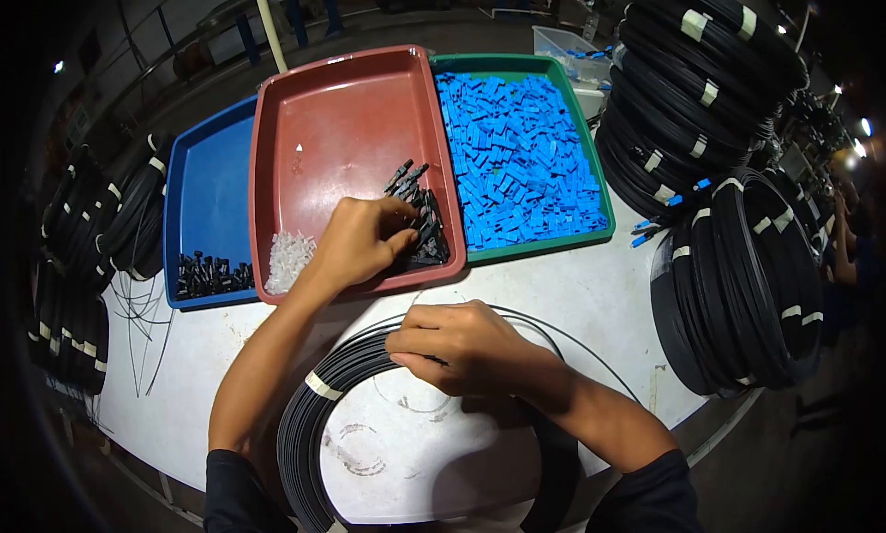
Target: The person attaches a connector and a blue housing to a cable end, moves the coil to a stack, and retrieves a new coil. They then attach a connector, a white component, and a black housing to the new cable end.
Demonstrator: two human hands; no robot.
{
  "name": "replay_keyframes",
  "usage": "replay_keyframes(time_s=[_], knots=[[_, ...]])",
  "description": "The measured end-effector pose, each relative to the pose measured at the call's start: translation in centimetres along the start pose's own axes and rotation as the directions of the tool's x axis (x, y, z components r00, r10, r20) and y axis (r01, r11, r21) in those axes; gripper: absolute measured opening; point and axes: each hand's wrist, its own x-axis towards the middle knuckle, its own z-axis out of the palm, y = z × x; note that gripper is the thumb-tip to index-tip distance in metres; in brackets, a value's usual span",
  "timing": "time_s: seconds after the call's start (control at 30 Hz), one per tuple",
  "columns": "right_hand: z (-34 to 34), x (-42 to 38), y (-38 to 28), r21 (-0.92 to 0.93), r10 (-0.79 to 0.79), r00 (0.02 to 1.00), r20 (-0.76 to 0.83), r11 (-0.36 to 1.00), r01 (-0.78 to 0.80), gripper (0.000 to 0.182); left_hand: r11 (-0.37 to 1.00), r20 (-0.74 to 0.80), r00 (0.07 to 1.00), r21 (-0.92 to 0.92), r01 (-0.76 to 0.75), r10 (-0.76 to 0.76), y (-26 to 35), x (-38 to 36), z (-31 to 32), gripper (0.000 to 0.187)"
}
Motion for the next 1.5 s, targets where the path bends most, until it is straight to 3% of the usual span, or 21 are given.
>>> replay_keyframes(time_s=[0.03, 0.1, 0.13, 0.2, 0.23, 0.3, 0.4, 0.7, 0.77, 1.0, 1.23, 1.3, 1.5], knots=[[-0.1, 0.1, -0.3, 0.014, 0.022, 1.0, -0.001, 1.0, -0.022, 0.008, 0.991, 0.061, 0.991, -0.057, 0.122, -0.119, 1.1, 0.0, -0.9, 0.023], [-0.3, 0.2, -0.6, 0.002, 0.049, 0.999, 0.021, 0.999, -0.049, 0.008, 0.932, 0.032, 0.991, -0.336, 0.136, -0.133, -0.4, -0.3, -0.3, 0.028], [-0.5, 0.3, -0.7, 0.011, 0.065, 0.997, 0.034, 0.998, -0.065, 0.008, 0.932, 0.029, 0.99, -0.337, 0.137, -0.135, -0.9, -0.5, -0.3, 0.028], [-0.6, 0.3, -0.8, 0.016, 0.078, 0.996, 0.05, 0.997, -0.078, 0.008, 0.796, 0.051, 0.985, -0.583, 0.161, -0.162, -1.5, -0.9, -0.6, 0.035], [-0.5, 0.3, -0.8, 0.029, 0.078, 0.996, 0.037, 0.996, -0.079, 0.008, 0.797, 0.047, 0.985, -0.583, 0.16, -0.163, -1.4, -1.2, -0.8, 0.035], [-0.4, 0.2, -0.7, 0.045, 0.074, 0.997, 0.023, 0.996, -0.075, 0.008, 0.637, 0.091, 0.979, -0.747, 0.188, -0.182, -1.0, -2.0, -1.3, 0.041], [-0.3, 0.2, -0.6, 0.029, 0.044, 0.999, 0.011, 0.999, -0.044, 0.009, 0.576, 0.124, 0.967, -0.784, 0.232, -0.22, 0.1, -3.4, -2.7, 0.039], [-0.3, -0.2, -0.1, -0.001, 0.027, 1.0, -0.011, 1.0, -0.027, 0.011, 0.636, 0.02, 0.985, -0.761, 0.126, -0.171, 3.1, -7.9, -3.2, 0.033], [-0.1, -0.1, -0.1, -0.002, -0.009, 1.0, -0.016, 1.0, 0.009, 0.011, 0.733, -0.004, 0.991, -0.674, 0.097, -0.135, 3.6, -8.9, -3.1, 0.033], [-0.2, -0.1, -0.5, 0.031, -0.061, 0.998, 0.0, 0.998, 0.061, 0.012, 0.788, -0.13, 0.968, -0.609, 0.094, -0.216, 4.6, -11.8, -2.4, 0.028], [-0.2, 0.1, -0.5, 0.039, -0.062, 0.998, 0.01, 0.997, 0.061, 0.013, 0.744, -0.129, 0.953, -0.656, 0.125, -0.274, 4.8, -12.4, -3.2, 0.031], [-0.1, 0.0, -0.4, 0.054, -0.05, 0.999, 0.0, 0.997, 0.05, 0.013, 0.84, -0.289, 0.944, -0.542, -0.026, -0.158, 4.5, -12.5, -2.8, 0.027], [-0.4, 0.2, -0.8, 0.042, -0.006, 0.998, -0.058, 0.999, 0.008, 0.012, 0.938, -0.306, 0.952, -0.333, -0.098, -0.009, 4.3, -13.3, -3.0, 0.026]])
